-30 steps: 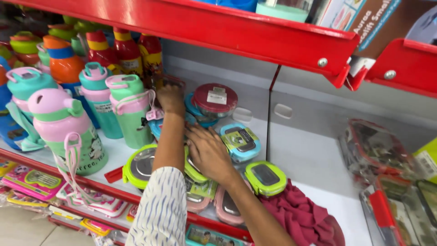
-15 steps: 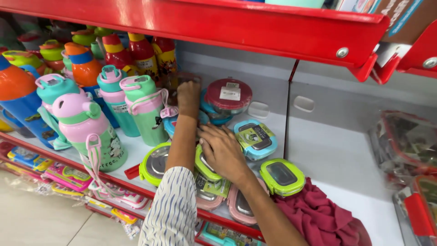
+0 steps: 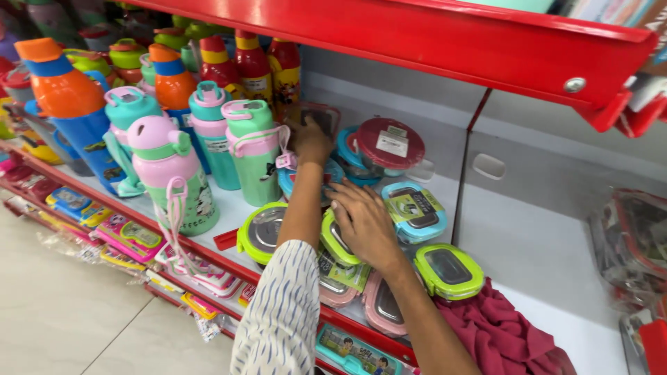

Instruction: Rearranging and wiping down lunch boxes and product boxes on a retail shelf.

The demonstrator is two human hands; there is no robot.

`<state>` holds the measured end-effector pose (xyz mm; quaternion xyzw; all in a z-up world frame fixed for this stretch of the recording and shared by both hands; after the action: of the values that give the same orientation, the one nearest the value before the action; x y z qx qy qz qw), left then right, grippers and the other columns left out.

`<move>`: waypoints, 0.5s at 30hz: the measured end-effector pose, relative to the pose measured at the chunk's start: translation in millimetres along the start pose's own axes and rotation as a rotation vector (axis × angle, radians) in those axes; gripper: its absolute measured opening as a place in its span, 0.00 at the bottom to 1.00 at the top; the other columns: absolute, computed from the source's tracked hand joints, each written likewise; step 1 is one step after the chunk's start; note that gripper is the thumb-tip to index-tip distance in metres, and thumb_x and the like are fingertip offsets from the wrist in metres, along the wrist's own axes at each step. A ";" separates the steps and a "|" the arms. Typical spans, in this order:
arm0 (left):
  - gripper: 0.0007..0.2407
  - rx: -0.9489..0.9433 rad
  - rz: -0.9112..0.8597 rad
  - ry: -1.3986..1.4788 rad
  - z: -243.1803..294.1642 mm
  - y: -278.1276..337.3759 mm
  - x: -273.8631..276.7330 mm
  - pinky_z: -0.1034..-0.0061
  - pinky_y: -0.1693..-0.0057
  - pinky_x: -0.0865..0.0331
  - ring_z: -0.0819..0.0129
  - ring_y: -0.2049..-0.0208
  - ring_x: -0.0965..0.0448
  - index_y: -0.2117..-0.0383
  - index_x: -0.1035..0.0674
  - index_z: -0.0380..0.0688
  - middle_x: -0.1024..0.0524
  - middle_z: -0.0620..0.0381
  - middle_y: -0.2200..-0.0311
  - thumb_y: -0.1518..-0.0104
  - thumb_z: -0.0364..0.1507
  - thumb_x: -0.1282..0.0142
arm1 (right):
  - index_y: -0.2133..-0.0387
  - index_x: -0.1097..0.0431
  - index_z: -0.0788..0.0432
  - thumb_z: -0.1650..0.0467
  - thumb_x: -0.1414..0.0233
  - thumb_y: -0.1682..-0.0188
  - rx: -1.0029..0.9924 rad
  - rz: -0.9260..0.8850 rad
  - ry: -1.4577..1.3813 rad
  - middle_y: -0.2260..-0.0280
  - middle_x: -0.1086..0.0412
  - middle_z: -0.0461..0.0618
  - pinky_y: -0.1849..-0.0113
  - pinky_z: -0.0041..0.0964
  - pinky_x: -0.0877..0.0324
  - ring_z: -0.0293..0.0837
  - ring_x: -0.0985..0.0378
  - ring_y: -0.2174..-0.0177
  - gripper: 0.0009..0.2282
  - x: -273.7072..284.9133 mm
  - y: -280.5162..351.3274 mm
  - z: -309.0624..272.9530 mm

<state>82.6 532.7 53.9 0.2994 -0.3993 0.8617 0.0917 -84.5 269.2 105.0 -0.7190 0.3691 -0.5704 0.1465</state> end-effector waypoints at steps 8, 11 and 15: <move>0.46 0.251 -0.219 -0.043 -19.7 2.5 -16.7 0.46 0.32 0.48 0.31 0.33 0.46 0.34 0.52 0.24 0.45 0.24 0.36 0.51 0.42 0.36 | 0.51 0.26 0.62 0.67 0.57 0.43 0.009 -0.019 0.001 0.45 0.29 0.57 0.40 0.55 0.45 0.55 0.35 0.39 0.16 1.0 -2.1 -4.1; 0.52 0.286 -0.193 0.072 -11.4 5.3 16.0 0.51 0.30 0.54 0.33 0.32 0.50 0.35 0.58 0.26 0.49 0.26 0.34 0.58 0.40 0.31 | 0.51 0.26 0.62 0.67 0.58 0.43 0.008 -0.027 -0.009 0.45 0.29 0.56 0.40 0.55 0.46 0.55 0.35 0.39 0.16 3.9 -3.5 -7.9; 0.57 0.321 -0.049 0.349 -15.0 6.9 37.7 0.63 0.27 0.56 0.35 0.30 0.53 0.34 0.65 0.22 0.53 0.22 0.33 0.64 0.29 0.27 | 0.50 0.26 0.62 0.68 0.58 0.43 0.000 -0.027 -0.018 0.45 0.29 0.56 0.40 0.55 0.45 0.55 0.34 0.39 0.16 5.5 -3.8 -7.7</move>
<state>42.9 536.2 64.2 0.1661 -0.2279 0.9503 0.1316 -89.9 269.5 113.7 -0.7289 0.3582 -0.5659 0.1419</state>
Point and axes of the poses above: each hand's wrist, its own y-axis away from the middle knuckle, its own x-axis out of the back of the hand, z = x × y, the point moved 8 cm from there along -y, towards the middle knuckle
